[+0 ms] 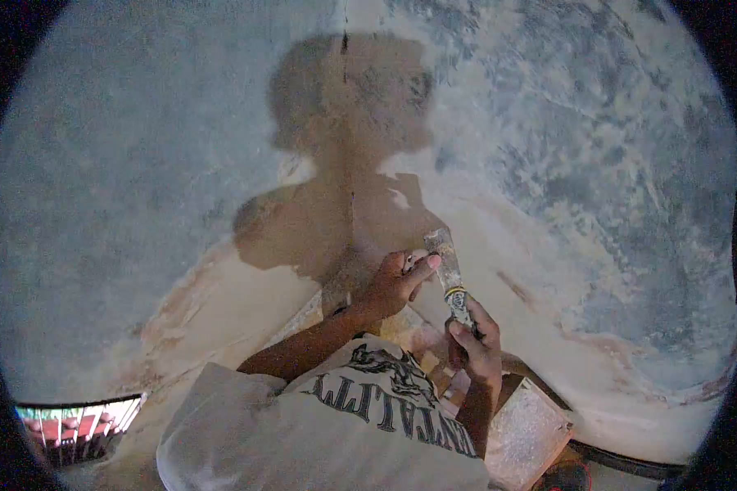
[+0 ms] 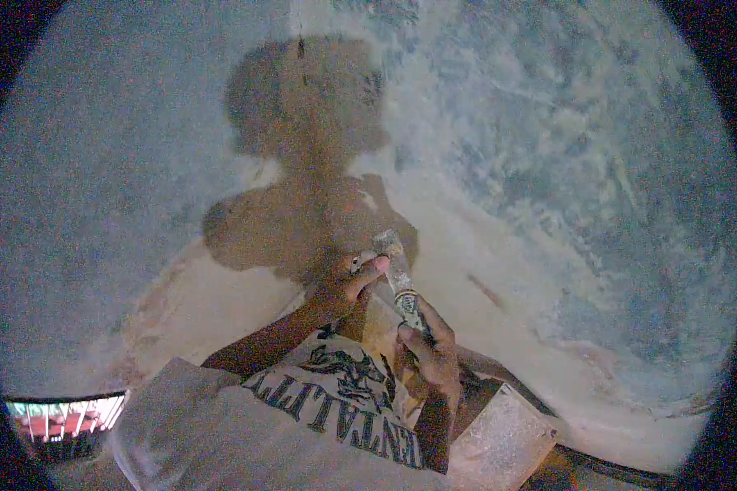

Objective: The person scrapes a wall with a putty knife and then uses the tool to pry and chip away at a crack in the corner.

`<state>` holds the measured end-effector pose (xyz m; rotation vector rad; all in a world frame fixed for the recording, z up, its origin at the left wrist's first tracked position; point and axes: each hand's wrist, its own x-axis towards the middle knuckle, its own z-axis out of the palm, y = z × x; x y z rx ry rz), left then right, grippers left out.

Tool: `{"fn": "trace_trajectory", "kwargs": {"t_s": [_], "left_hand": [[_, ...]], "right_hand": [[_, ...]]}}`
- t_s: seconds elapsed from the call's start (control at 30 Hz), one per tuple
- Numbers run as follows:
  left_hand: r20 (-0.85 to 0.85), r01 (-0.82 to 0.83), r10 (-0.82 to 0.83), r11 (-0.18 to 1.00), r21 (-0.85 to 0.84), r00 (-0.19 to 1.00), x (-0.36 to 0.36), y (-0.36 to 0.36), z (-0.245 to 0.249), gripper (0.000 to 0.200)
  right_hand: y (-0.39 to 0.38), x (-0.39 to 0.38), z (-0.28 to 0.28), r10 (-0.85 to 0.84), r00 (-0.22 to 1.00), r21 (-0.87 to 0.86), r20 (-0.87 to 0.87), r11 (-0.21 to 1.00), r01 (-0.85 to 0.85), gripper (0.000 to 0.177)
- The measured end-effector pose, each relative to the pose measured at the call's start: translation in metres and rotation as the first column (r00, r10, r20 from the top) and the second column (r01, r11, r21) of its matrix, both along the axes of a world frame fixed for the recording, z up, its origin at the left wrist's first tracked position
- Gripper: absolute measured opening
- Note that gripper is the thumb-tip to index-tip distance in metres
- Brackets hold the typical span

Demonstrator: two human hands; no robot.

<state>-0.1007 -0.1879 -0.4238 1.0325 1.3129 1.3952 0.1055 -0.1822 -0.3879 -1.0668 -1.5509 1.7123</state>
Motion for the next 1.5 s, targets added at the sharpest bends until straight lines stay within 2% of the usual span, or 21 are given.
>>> {"fn": "trace_trajectory", "kwargs": {"t_s": [0.07,0.17,0.27,0.37,0.4,0.47,0.5,0.57,0.6,0.7,0.8,0.9,1.0,1.1,1.2,1.27,1.3,1.4,1.5], "left_hand": [[0.07,0.047,-0.049,0.998,0.032,0.996,-0.017,0.014,0.006,0.04],[0.121,0.055,-0.06,0.998,0.042,0.991,-0.038,0.036,0.013,0.036],[0.157,0.063,-0.07,0.997,0.055,0.985,-0.059,0.043,0.025,0.033],[0.15,0.017,-0.016,1.0,-0.002,0.989,-0.075,0.04,0.043,0.029],[0.143,-0.002,0.007,0.999,-0.036,0.99,-0.076,0.044,0.044,0.028],[0.024,-0.138,0.136,0.974,0.18,0.99,-0.075,0.06,0.031,0.031],[-0.025,-0.197,0.214,0.934,0.299,0.977,-0.081,0.063,0.028,0.034],[-0.141,-0.214,0.272,0.919,0.331,0.952,-0.092,0.068,0.02,0.042],[-0.198,-0.224,0.305,0.911,0.347,0.932,-0.098,0.069,0.019,0.048],[-0.449,-0.105,0.353,0.866,0.489,0.821,-0.113,0.072,0.01,0.054],[-0.284,-0.068,0.182,0.927,0.37,0.942,-0.108,0.071,-0.007,0.057],[-0.392,-0.128,0.289,0.913,0.387,0.874,-0.111,0.078,-0.03,0.059],[-0.415,-0.149,0.316,0.91,0.387,0.853,-0.116,0.089,-0.041,0.06],[-0.399,-0.112,0.261,0.927,0.359,0.879,-0.116,0.096,-0.041,0.062],[-0.261,-0.141,0.223,0.944,0.299,0.939,-0.108,0.1,-0.032,0.064],[-0.281,-0.147,0.228,0.948,0.282,0.932,-0.108,0.105,-0.045,0.065],[-0.291,-0.147,0.227,0.951,0.272,0.929,-0.107,0.106,-0.046,0.065],[-0.141,-0.154,0.182,0.97,0.189,0.973,-0.103,0.108,-0.048,0.064],[-0.368,-0.209,0.318,0.928,0.307,0.874,-0.095,0.107,-0.046,0.065]], "right_hand": [[0.009,-0.018,0.01,0.021,0.999,-0.155,-0.024,0.988,-0.025,0.06],[0.037,-0.036,-0.003,0.127,0.982,-0.134,-0.137,0.98,-0.145,0.07],[0.038,-0.063,0.008,0.098,0.866,-0.243,-0.49,0.939,-0.244,0.082],[0.038,-0.086,0.018,0.033,0.834,-0.327,-0.551,0.911,-0.252,0.085],[0.041,-0.091,0.018,0.02,0.857,-0.32,-0.516,0.923,-0.214,0.083],[0.05,-0.105,0.018,-0.013,0.898,-0.301,-0.439,0.944,-0.134,0.079],[0.049,-0.118,0.022,-0.028,0.931,-0.238,-0.363,0.969,-0.063,0.076],[0.05,-0.136,0.024,-0.091,0.974,-0.101,-0.206,0.992,0.071,0.068],[0.052,-0.142,0.024,-0.077,0.982,-0.051,-0.171,0.996,0.069,0.067],[0.062,-0.154,0.014,-0.053,0.998,0.047,-0.044,0.997,0.055,0.061],[0.075,-0.163,0.005,-0.045,0.997,0.061,0.068,0.997,0.041,0.056],[0.084,-0.177,-0.007,-0.061,0.991,0.091,0.116,0.995,0.051,0.053],[0.098,-0.181,-0.026,-0.075,0.983,0.126,0.165,0.991,0.054,0.051],[0.102,-0.184,-0.027,-0.134,0.966,0.211,0.222,0.974,0.087,0.049],[0.101,-0.184,-0.012,-0.158,0.943,0.252,0.292,0.964,0.083,0.048],[0.105,-0.184,-0.011,-0.147,0.924,0.24,0.352,0.969,0.063,0.047],[0.107,-0.184,-0.015,-0.143,0.932,0.27,0.333,0.962,0.051,0.047],[0.108,-0.182,-0.023,-0.139,0.94,0.327,0.31,0.944,0.031,0.047],[0.107,-0.179,-0.019,-0.14,0.935,0.335,0.325,0.942,0.024,0.046]]}}
